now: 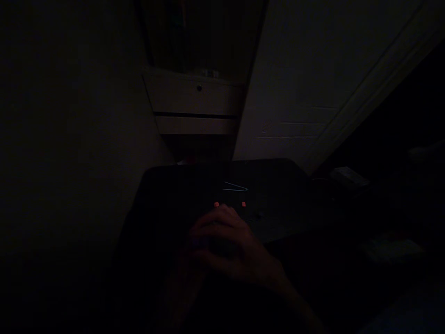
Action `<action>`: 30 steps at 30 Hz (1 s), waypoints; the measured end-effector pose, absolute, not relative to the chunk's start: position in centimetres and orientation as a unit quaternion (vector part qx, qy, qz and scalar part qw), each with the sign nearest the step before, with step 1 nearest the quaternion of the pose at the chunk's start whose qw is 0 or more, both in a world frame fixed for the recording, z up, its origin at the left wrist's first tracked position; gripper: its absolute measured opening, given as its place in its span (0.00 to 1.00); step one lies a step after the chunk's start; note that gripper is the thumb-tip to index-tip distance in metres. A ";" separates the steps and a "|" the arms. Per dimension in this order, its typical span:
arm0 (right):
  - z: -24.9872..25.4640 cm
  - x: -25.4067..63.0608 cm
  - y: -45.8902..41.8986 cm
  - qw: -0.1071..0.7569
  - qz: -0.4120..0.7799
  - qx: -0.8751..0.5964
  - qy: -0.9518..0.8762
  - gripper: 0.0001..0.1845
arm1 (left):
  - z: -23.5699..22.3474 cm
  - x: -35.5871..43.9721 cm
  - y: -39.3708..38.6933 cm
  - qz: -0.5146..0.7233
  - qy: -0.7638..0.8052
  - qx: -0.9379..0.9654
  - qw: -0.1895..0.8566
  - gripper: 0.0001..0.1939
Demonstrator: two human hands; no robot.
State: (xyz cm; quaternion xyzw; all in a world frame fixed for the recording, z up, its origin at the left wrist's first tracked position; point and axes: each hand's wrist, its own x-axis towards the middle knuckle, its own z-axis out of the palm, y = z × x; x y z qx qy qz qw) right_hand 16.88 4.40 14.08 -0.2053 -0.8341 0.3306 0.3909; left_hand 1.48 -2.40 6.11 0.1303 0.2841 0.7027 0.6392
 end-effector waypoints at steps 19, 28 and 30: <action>13.4 17.0 3.6 0.435 0.344 -0.213 -0.804 0.19 | 5.0 0.6 -3.6 0.695 0.295 0.125 0.643 0.15; 13.9 17.3 3.4 0.431 0.374 -0.231 -0.788 0.20 | 4.8 1.4 -2.8 0.696 0.294 0.136 0.641 0.17; 14.1 17.4 3.3 0.426 0.382 -0.240 -0.784 0.19 | 5.0 1.6 -2.7 0.697 0.295 0.138 0.639 0.17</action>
